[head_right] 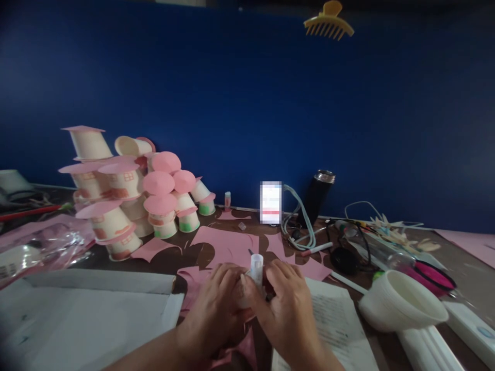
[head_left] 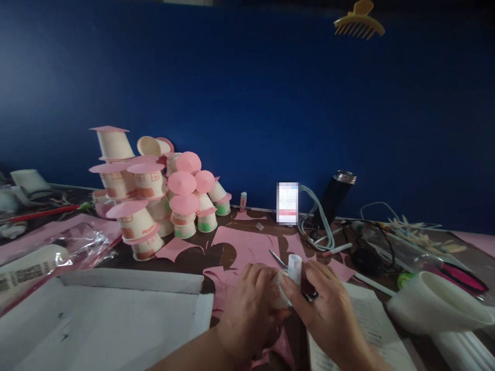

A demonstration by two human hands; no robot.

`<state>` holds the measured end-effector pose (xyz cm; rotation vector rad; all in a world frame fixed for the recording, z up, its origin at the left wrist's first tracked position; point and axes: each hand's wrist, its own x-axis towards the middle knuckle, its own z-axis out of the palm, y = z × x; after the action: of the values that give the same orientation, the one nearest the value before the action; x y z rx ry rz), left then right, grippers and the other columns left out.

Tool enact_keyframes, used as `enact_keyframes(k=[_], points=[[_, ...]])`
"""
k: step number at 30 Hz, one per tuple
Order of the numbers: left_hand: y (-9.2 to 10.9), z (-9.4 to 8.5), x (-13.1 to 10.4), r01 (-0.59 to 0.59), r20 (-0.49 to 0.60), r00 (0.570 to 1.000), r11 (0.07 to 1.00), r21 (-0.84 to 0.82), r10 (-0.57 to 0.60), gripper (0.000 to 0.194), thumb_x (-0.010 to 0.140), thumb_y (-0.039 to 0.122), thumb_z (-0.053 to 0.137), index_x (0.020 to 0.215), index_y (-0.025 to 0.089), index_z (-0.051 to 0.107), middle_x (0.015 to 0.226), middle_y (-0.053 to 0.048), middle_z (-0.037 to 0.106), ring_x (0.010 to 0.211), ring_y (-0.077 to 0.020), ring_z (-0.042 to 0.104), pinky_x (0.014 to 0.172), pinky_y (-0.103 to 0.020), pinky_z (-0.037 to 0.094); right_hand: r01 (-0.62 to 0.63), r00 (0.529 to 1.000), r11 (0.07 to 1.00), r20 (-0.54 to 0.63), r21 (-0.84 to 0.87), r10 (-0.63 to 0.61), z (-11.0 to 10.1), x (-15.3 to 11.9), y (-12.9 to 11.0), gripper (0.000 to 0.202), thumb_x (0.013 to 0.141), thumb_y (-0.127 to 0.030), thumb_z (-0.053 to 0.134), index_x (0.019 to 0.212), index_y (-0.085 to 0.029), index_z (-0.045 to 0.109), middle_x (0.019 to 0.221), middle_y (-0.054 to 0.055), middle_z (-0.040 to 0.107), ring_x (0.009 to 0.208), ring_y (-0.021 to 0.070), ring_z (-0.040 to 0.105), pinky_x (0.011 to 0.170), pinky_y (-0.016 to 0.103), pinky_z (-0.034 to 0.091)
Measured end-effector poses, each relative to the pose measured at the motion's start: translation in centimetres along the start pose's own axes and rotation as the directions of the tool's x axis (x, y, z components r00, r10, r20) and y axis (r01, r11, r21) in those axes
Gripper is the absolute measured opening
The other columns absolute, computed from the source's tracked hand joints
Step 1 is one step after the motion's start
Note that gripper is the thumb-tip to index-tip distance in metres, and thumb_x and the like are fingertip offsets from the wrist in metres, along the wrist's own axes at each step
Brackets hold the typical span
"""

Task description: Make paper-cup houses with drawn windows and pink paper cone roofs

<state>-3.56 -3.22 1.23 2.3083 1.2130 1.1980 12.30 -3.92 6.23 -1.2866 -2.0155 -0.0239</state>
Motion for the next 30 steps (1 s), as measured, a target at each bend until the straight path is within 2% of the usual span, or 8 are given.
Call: enact_keyframes(k=[10,15,18,21,23,26,27,30], points=[[0.4,-0.2,0.1,-0.011,0.042,0.999,0.999,0.046,0.009,0.054,0.065,0.021,0.076,0.109,0.022,0.044,0.107,-0.006,0.056,0.097,-0.0259,0.049,0.088,-0.045,0.043,-0.027,0.992,1.000,-0.120,0.011,0.028,0.5,0.2,0.0,0.028,0.087,-0.036,0.058,0.066,-0.022,0.045,0.064,-0.002,0.049,0.064,0.0161,0.047,0.064,0.030,0.034],[0.8,-0.6,0.3,0.039,0.025,0.999,0.999,-0.013,-0.038,0.061,0.061,0.018,0.078,0.111,0.022,0.044,0.110,-0.006,0.056,0.100,-0.0250,0.050,0.090,-0.043,0.043,-0.209,0.959,0.961,-0.156,0.180,0.237,-0.1,0.1,0.1,0.027,0.086,-0.042,0.058,0.070,-0.022,0.051,0.062,-0.004,0.050,0.058,0.0134,0.047,0.060,0.026,0.037],[0.8,-1.0,0.4,0.147,0.012,0.989,0.986,-0.077,-0.147,0.057,0.062,0.015,0.075,0.111,0.022,0.046,0.110,-0.006,0.056,0.103,-0.0243,0.051,0.091,-0.041,0.042,-0.325,0.898,0.898,-0.201,0.297,0.392,-0.8,0.4,0.7,0.029,0.086,-0.048,0.055,0.074,-0.021,0.058,0.061,-0.003,0.057,0.057,0.0133,0.050,0.055,0.023,0.039],[0.8,-1.3,0.4,0.266,0.057,0.964,0.953,-0.141,-0.261,0.056,0.062,0.014,0.073,0.111,0.023,0.049,0.111,-0.005,0.056,0.105,-0.0237,0.051,0.093,-0.039,0.041,-0.413,0.823,0.848,-0.262,0.332,0.503,-1.7,0.9,2.3,0.036,0.084,-0.053,0.053,0.075,-0.020,0.062,0.063,-0.001,0.063,0.060,0.0153,0.056,0.056,0.023,0.041],[0.8,-1.4,0.4,0.344,0.105,0.938,0.925,-0.163,-0.330,0.053,0.061,0.014,0.071,0.110,0.023,0.050,0.111,-0.006,0.056,0.105,-0.0241,0.051,0.092,-0.037,0.041,-0.507,0.745,0.797,-0.299,0.328,0.597,-2.3,1.3,4.0,0.040,0.082,-0.058,0.054,0.074,-0.020,0.065,0.065,0.000,0.065,0.064,0.0164,0.058,0.059,0.023,0.042],[0.8,-1.4,0.6,0.428,0.171,0.899,0.893,-0.141,-0.404,0.050,0.060,0.016,0.069,0.107,0.020,0.052,0.111,-0.008,0.057,0.106,-0.0257,0.052,0.092,-0.037,0.041,-0.602,0.619,0.702,-0.333,0.380,0.711,-3.1,1.5,7.2,0.044,0.078,-0.060,0.057,0.087,-0.019,0.070,0.069,0.001,0.067,0.070,0.0186,0.060,0.063,0.024,0.044],[0.7,-1.3,0.7,0.438,0.188,0.892,0.890,-0.131,-0.411,0.050,0.060,0.017,0.068,0.107,0.020,0.053,0.112,-0.008,0.057,0.106,-0.0260,0.052,0.092,-0.037,0.041,-0.624,0.591,0.671,-0.319,0.400,0.741,-3.2,1.5,8.4,0.044,0.077,-0.061,0.059,0.089,-0.019,0.070,0.067,0.000,0.067,0.068,0.0183,0.060,0.061,0.025,0.044],[0.2,-0.9,0.9,0.450,0.219,0.880,0.887,-0.101,-0.421,0.052,0.060,0.019,0.066,0.110,0.019,0.054,0.114,-0.009,0.057,0.109,-0.0269,0.052,0.095,-0.037,0.040,-0.631,0.547,0.619,-0.299,0.467,0.782,-2.9,1.3,11.2,0.050,0.075,-0.063,0.057,0.086,-0.017,0.070,0.060,0.000,0.063,0.057,0.0168,0.056,0.054,0.026,0.044]])
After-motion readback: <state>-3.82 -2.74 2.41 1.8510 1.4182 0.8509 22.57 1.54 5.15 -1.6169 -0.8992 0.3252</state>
